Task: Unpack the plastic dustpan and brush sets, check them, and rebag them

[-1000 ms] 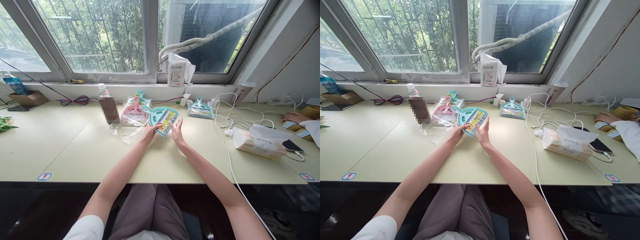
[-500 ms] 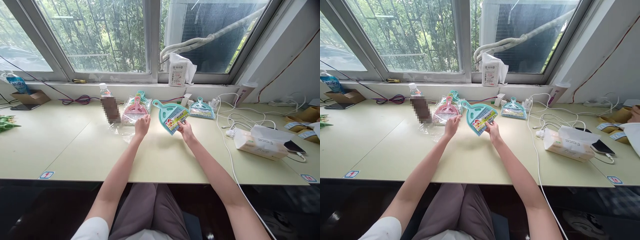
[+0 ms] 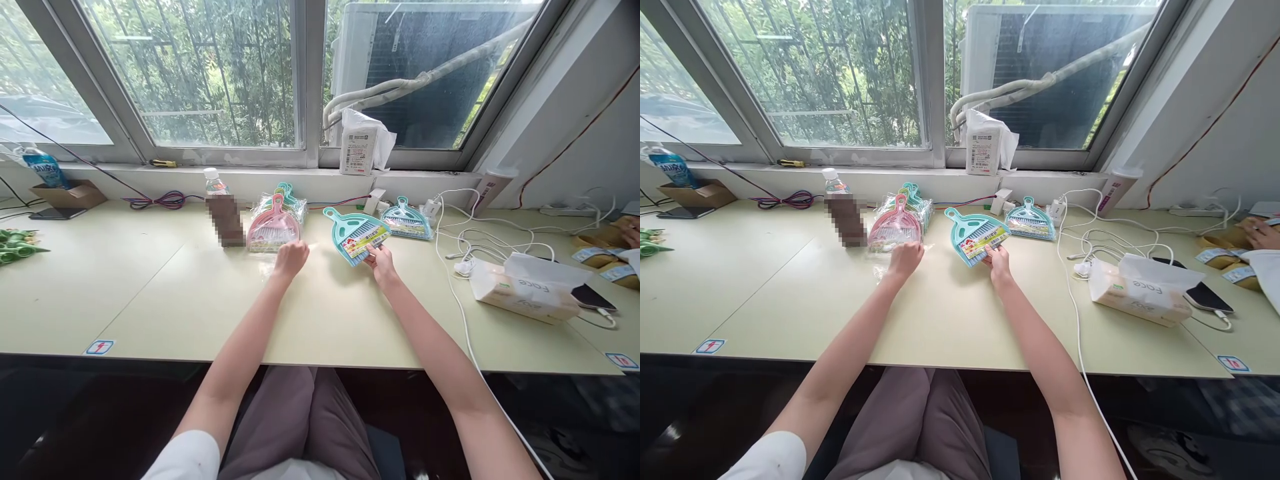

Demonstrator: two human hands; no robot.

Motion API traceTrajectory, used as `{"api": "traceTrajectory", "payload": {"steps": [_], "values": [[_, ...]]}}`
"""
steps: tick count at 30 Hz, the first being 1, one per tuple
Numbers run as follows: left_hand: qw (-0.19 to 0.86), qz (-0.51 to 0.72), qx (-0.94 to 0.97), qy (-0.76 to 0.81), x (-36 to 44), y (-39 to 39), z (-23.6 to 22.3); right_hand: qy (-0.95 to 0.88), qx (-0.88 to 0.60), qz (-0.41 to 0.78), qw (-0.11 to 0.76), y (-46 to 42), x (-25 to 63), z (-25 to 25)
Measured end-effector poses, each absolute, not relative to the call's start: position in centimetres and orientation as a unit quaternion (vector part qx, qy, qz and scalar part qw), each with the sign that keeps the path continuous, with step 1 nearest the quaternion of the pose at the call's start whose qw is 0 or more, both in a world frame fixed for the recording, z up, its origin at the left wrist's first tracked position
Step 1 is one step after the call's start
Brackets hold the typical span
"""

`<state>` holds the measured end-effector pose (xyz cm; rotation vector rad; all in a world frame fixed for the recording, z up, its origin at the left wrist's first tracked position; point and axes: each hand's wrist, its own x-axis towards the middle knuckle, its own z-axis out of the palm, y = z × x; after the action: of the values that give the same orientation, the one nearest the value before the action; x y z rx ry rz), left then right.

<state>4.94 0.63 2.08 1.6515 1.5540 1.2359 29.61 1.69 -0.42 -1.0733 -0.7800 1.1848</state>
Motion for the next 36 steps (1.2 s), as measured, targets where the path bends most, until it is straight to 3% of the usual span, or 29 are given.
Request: {"api": "traceTrajectory", "payload": {"steps": [6,10,13,17,24,32,36], "values": [[0.091,0.447,0.731,0.507,5.3,0.2,1.8,-0.318,-0.454,0.517,0.652,1.6,29.7,0.0],[-0.095,0.305,0.758,0.569,4.3,1.0,1.4,-0.3,-0.446,0.518,0.665,1.7,29.8,-0.1],[-0.17,0.214,0.754,0.597,3.6,1.7,1.2,-0.307,-0.425,0.518,0.675,1.7,29.8,-0.1],[-0.18,0.148,0.747,0.623,3.4,1.8,1.3,-0.345,-0.38,0.521,0.682,1.5,29.9,0.5],[-0.184,0.146,0.709,0.666,3.5,1.3,2.6,-0.426,-0.307,0.537,0.66,0.3,29.9,2.5],[-0.143,0.166,0.675,0.704,3.0,1.4,2.5,-0.524,-0.354,0.579,0.515,0.2,30.8,3.1],[-0.131,0.156,0.666,0.718,3.2,1.3,2.4,-0.532,-0.393,0.558,0.501,0.7,31.5,2.9]]}}
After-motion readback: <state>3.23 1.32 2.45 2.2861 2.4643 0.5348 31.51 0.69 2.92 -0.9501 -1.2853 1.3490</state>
